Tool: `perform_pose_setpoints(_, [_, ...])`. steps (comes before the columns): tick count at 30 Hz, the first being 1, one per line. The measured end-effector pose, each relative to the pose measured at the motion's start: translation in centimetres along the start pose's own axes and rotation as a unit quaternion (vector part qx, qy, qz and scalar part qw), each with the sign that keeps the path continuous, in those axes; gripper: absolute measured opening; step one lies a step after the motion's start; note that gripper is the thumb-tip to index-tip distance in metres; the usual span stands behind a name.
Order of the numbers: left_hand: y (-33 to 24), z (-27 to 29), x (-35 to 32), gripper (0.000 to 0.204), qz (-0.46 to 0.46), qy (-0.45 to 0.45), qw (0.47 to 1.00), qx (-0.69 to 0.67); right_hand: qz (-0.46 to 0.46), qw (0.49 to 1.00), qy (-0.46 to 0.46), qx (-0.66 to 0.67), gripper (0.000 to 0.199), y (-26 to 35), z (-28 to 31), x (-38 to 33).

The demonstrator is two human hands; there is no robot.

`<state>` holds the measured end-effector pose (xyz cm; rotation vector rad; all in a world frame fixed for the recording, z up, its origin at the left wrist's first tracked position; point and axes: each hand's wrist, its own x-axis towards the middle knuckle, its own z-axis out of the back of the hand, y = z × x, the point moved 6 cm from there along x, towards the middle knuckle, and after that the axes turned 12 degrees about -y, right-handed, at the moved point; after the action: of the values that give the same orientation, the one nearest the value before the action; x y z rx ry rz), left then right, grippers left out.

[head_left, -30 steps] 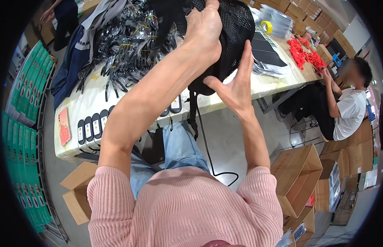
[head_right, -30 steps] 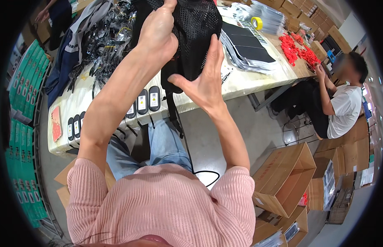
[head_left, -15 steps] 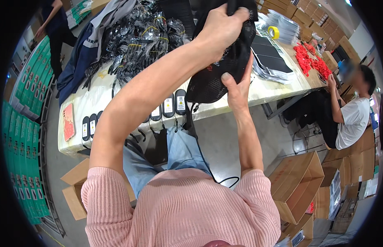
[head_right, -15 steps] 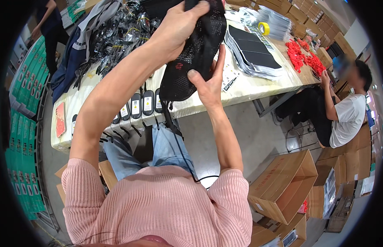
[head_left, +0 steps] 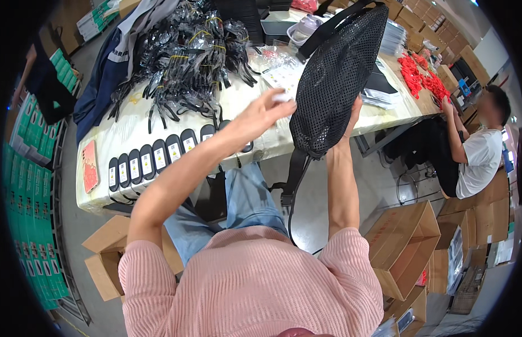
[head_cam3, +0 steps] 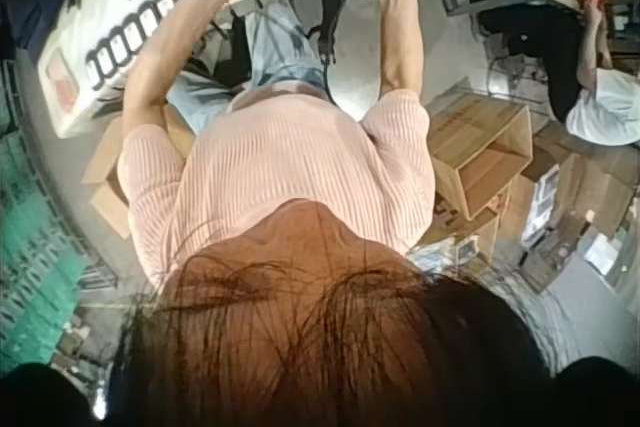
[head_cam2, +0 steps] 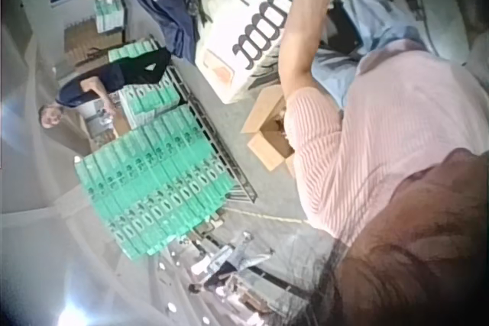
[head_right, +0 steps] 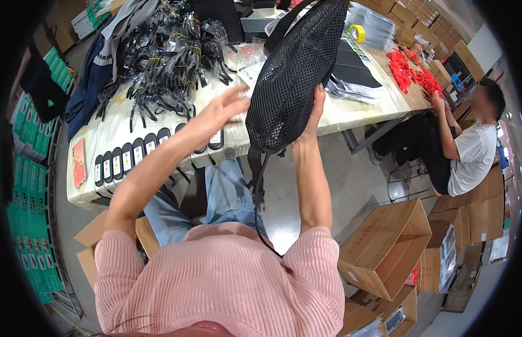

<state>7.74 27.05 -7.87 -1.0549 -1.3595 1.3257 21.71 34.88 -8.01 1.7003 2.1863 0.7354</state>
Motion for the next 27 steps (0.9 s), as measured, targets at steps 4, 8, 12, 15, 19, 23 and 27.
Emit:
perform_pose_setpoints(4, [3.3, -2.8, -2.2, 0.061, 0.183, 0.166, 0.933, -0.263, 0.011, 1.000, -0.023, 0.000, 0.050, -0.9, 0.9, 1.0])
perform_pose_setpoints(8, [3.6, -4.5, -3.0, 0.053, 0.199, 0.222, 0.853, -0.429, -0.016, 0.999, -0.030, 0.022, 0.048, -2.4, 2.5, 1.8])
perform_pose_setpoints(12, [3.7, -4.1, -3.3, 0.054, 0.155, 0.151, 0.902, -0.374, -0.047, 0.999, 0.010, 0.025, 0.049, -3.5, 2.8, 1.5])
perform_pose_setpoints(15, [4.5, -3.1, -3.1, 0.057, 0.147, 0.052, 0.951, -0.266, -0.076, 0.996, 0.031, 0.042, 0.046, -4.2, 2.4, 0.9])
perform_pose_setpoints(19, [4.7, -2.5, -3.3, 0.063, 0.080, -0.010, 0.982, -0.169, -0.080, 0.997, 0.020, -0.006, 0.043, -5.0, 3.9, 2.1])
perform_pose_setpoints(23, [5.1, -2.8, -4.1, 0.066, 0.013, -0.033, 0.981, -0.192, -0.015, 0.996, -0.025, -0.084, 0.039, -3.2, 3.6, 1.4])
perform_pose_setpoints(27, [6.1, -2.7, -4.5, 0.070, -0.008, -0.046, 0.988, -0.146, -0.048, 0.995, -0.015, -0.086, 0.038, -2.8, 3.7, 1.4])
